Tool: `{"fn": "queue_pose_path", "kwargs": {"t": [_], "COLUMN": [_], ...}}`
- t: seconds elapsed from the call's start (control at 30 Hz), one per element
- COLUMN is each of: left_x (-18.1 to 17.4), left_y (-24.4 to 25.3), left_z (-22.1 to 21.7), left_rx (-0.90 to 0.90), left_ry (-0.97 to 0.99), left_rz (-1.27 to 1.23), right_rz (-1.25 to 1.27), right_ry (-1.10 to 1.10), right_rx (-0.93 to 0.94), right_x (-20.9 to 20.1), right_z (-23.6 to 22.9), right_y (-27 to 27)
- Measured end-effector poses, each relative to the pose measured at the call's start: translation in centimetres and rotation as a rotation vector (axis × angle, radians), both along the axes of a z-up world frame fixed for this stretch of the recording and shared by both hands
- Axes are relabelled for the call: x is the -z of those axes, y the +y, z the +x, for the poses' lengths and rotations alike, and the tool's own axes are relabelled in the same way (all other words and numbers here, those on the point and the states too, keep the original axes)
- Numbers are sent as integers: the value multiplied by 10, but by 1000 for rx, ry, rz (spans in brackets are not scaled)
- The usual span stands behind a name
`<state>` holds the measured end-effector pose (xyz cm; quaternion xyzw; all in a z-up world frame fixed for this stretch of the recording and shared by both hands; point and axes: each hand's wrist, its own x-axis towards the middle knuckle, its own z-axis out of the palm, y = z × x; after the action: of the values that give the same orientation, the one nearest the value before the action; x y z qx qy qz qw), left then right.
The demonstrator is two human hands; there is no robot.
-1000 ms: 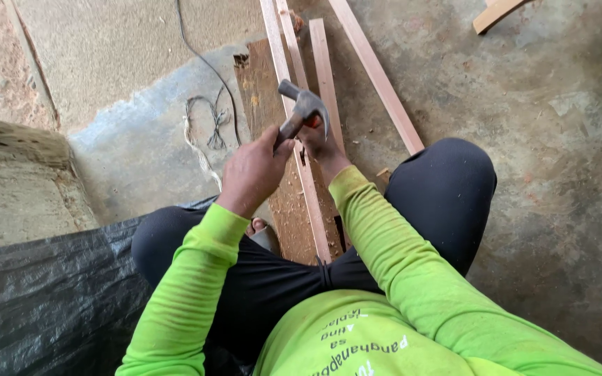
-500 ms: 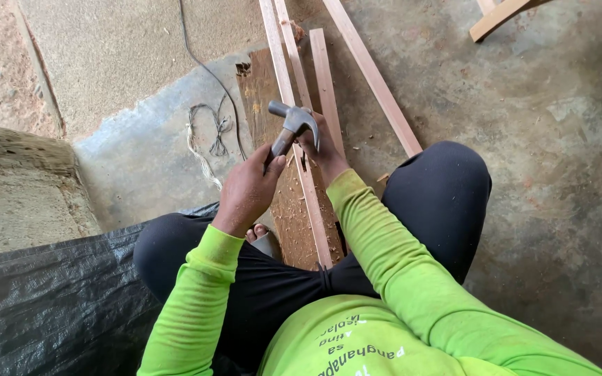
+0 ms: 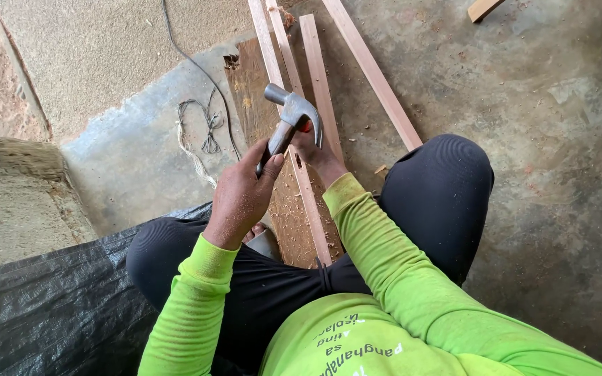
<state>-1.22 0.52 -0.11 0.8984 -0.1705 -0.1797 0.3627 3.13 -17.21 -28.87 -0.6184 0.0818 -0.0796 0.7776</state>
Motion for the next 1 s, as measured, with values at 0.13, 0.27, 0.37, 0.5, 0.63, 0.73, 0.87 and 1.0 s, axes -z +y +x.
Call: {"fn": "queue_pose_path", "kwargs": {"t": [0.13,0.27,0.37,0.5,0.63,0.73,0.87,1.0], "left_x": [-8,-5,2,-1,4,-1,3,-1], "left_y": [-1,-2,1,-2,-3,-5,-7,-12], "left_z": [0,2,1,-1,-1,-2,-2,0], "left_rx": [-16,-11,-2,-9,21,27,56,104], "left_ry": [23,14,4,32,-22,37,-9,-112], "left_rz": [38,7,-6,33,32,57,35,36], "right_rz": [26,1,-27,-24,-10,42,124,267], "right_ry": [-4,-142,-166,-243,-192,12,82,-102], "right_rx": [-8,11,54,64,16,5,4,89], "right_x": [-12,11,27,-3,-38,-21,29,19], "right_z": [-4,-1,-4,-8,-8,-13,-7,1], "right_y": [-8,-13,-15,-11,-1,-2,-6,0]}}
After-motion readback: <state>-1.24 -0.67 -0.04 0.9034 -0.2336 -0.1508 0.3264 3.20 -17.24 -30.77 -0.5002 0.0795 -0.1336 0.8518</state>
